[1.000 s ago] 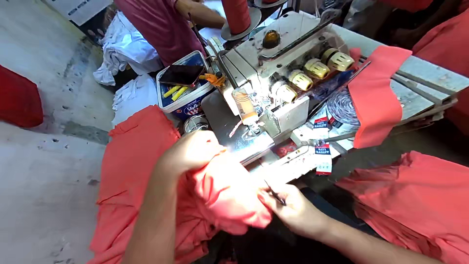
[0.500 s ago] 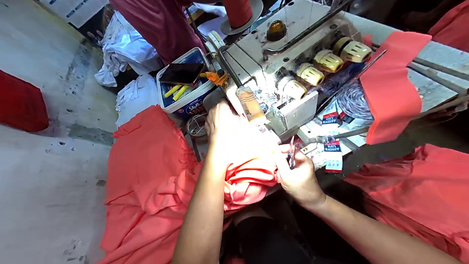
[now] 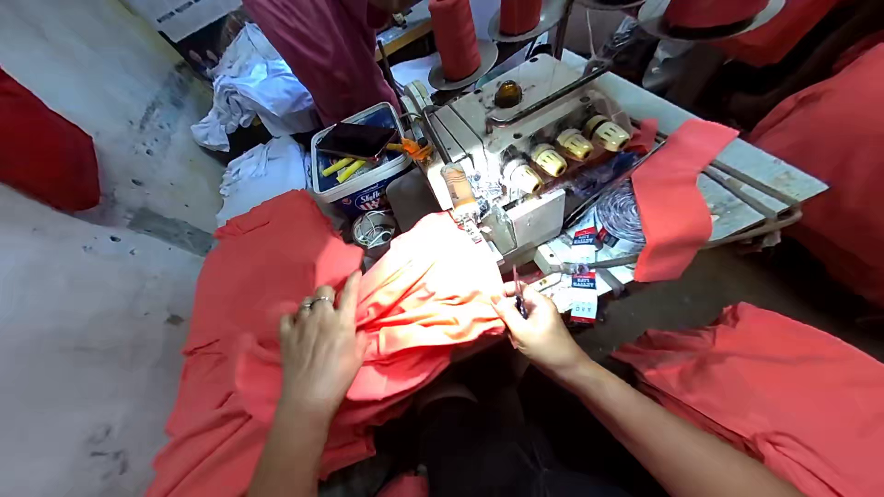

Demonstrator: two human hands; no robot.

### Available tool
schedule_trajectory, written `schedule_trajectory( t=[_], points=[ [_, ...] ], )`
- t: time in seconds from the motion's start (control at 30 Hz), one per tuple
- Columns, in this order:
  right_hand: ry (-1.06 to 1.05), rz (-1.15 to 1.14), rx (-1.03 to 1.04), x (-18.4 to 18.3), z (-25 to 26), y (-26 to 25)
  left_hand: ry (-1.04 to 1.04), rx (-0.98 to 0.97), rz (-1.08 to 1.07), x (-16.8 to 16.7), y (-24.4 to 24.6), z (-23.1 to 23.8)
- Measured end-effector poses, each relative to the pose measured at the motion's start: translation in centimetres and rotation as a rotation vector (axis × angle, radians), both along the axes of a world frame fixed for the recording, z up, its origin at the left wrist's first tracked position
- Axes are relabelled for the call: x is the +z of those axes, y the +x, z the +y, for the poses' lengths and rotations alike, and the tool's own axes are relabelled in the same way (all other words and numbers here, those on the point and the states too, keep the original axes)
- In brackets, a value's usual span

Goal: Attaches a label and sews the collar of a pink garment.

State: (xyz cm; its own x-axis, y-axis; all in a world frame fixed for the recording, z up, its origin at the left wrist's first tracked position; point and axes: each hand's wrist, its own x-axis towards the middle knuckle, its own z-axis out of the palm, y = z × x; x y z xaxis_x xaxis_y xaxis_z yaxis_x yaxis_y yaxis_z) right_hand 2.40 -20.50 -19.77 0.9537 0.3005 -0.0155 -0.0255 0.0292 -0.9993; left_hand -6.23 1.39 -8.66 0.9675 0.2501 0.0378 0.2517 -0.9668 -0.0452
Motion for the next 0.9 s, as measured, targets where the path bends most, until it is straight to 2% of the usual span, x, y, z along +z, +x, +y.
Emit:
schedule_trajectory(
  t=[0.03,0.07,0.1,0.2,0.27,0.43,0.9],
  points=[
    [-0.03,0.029,0.02,-0.2,0.1,0.2,-0.029,0.087,0.165,0.0,0.9,-0.4],
    [-0.052,0.049,0.039,-0.2,0.2,0.5,-0.064,0.111,0.237,-0.2,1.7,-0.9],
    [-0.066,0.06,0.053,-0.2,0.1,0.9,-0.092,0.059,0.177,-0.8,2.1,-1.5],
    [-0.058,0.079,0.073,-0.1,-0.3,1.1,-0.133,-0.277,-0.339,-3.8,3.0,-4.6],
    [-0.03,0.066,0.057,-0.2,-0.4,0.9,-0.192,-0.43,-0.504,-5.2,4.4,-6.6],
    [0.056,0.067,0.014,0.8,-0.4,0.4,-0.255,-0.429,-0.449,-7.8,6.8,-7.0],
    [0.051,0.033,-0.015,0.0,-0.3,1.1,-0.259,-0.384,-0.425,-8.1,7.0,-7.4]
  ],
)
